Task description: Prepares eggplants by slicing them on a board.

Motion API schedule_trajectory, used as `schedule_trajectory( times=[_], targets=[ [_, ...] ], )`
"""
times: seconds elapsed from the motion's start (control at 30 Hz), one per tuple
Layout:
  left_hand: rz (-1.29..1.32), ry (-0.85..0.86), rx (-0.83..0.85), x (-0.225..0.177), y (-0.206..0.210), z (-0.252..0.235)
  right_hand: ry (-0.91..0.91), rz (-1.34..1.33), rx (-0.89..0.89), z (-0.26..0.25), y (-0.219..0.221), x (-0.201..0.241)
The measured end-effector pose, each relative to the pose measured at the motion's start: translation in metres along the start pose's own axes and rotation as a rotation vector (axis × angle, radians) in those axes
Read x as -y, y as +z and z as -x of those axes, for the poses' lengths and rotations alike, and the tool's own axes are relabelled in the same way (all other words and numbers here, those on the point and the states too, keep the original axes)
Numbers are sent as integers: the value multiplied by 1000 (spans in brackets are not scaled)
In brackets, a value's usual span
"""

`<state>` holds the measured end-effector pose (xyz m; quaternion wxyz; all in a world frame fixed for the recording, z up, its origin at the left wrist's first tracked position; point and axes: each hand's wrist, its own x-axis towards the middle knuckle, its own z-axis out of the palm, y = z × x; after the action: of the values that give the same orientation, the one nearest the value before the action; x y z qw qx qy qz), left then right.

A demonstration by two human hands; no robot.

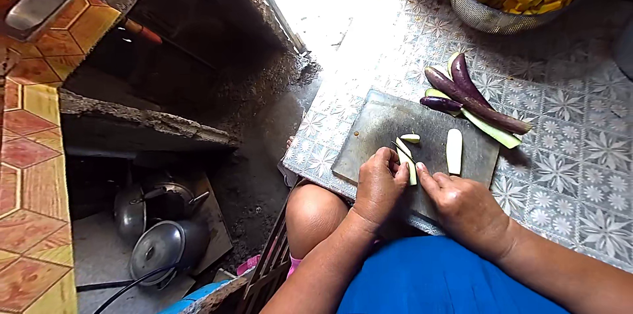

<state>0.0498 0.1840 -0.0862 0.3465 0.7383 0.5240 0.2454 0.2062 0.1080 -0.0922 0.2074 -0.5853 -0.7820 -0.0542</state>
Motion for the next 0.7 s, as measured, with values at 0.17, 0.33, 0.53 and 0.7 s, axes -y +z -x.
schedule_trajectory(
  times=[0.17,0.33,0.53,0.7],
  targets=[
    [18,22,-3,0,-1,5,77,-150,39,9,-5,-12],
    [36,34,-43,3,2,5,65,-160,-39,18,-16,-13],
    [50,24,-48,2,2,5,-31,-97,-38,15,-20,-10],
    [34,37,-52,2,3,5,-57,-87,-15,14,-20,-11]
  ],
)
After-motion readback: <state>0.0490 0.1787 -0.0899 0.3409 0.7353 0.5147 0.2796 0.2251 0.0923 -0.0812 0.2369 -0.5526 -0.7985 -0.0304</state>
